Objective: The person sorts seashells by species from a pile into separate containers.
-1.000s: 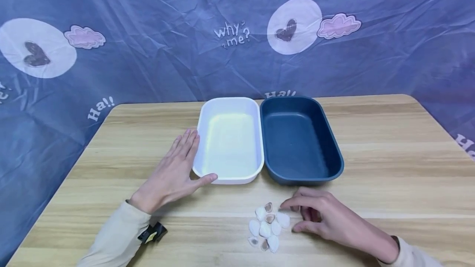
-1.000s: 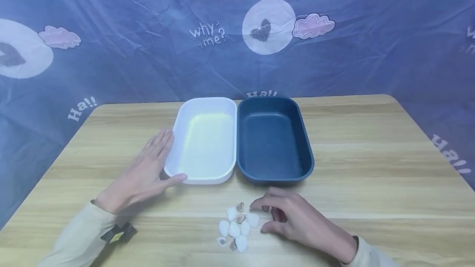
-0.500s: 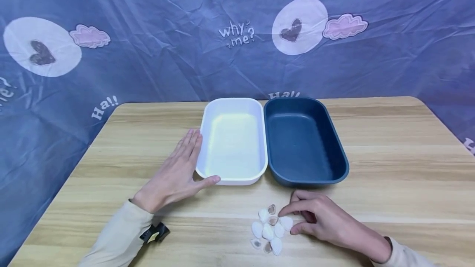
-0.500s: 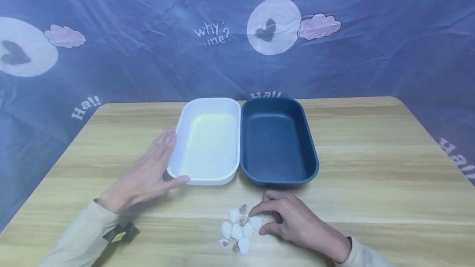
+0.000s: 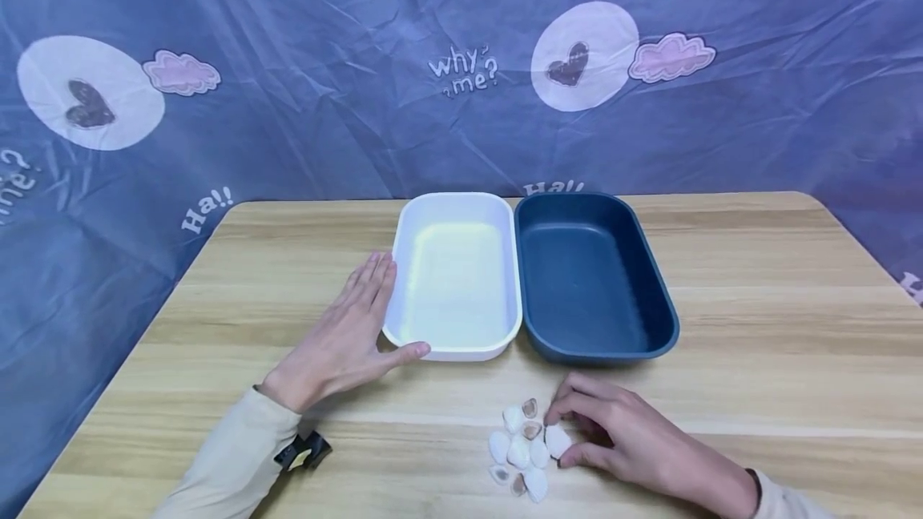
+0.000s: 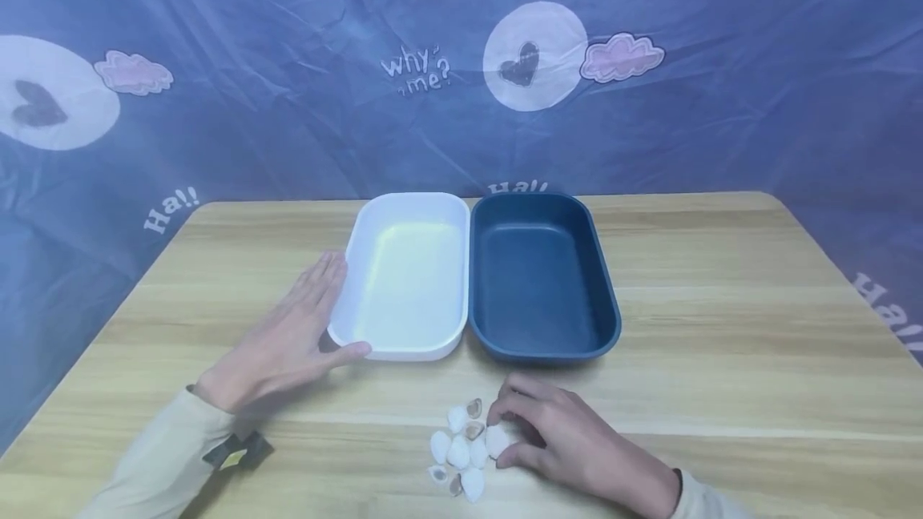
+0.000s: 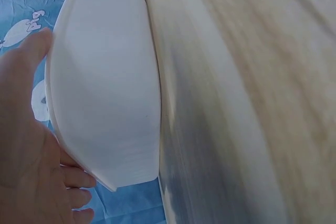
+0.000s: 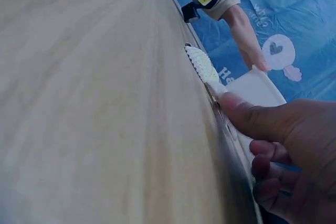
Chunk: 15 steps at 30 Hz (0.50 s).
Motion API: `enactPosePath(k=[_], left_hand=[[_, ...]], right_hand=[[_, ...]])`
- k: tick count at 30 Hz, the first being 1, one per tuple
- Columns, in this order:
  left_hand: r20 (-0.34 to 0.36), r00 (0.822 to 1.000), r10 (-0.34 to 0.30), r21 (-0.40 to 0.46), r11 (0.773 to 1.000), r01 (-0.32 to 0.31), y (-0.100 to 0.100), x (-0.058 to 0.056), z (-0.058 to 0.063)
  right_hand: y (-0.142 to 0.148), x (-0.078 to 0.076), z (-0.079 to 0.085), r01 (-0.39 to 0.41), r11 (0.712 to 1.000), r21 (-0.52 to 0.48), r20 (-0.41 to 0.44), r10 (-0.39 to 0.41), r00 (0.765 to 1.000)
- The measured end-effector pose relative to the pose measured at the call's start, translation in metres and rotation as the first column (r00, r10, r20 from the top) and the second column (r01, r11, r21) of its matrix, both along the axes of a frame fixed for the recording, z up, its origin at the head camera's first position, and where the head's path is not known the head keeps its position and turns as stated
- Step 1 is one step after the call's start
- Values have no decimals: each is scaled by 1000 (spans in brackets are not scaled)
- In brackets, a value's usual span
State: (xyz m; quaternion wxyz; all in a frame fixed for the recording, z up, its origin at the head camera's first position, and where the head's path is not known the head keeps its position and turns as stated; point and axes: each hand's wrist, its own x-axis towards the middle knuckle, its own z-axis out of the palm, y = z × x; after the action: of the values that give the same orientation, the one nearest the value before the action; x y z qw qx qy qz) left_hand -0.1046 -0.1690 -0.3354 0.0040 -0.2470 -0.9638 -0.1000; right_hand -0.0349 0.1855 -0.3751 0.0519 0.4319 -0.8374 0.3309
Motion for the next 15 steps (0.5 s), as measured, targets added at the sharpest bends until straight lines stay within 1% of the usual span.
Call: enactPosePath(k=[3, 5, 8, 12, 15], left_hand=[[7, 1000, 2, -4, 1000, -2, 0, 1, -1], [10, 1000, 4, -3, 1000, -4, 0, 1, -1], [9, 1000, 0, 5, 1000, 0, 1, 1, -2], [8, 1000, -5, 7, 1000, 5, 0, 0, -2], [7, 1000, -8, 7, 1000, 8, 0, 0, -2]], right_hand=[[-1, 4, 11, 16, 1000, -6, -36, -16, 999], [-2, 5, 21, 19, 999, -30, -67, -21, 998], [-8, 4, 38, 38, 996, -76, -80, -44, 996], [-24, -4, 55, 124, 987, -104, -55, -130, 990], [-41, -14, 60, 199, 975, -103, -46, -205, 978]])
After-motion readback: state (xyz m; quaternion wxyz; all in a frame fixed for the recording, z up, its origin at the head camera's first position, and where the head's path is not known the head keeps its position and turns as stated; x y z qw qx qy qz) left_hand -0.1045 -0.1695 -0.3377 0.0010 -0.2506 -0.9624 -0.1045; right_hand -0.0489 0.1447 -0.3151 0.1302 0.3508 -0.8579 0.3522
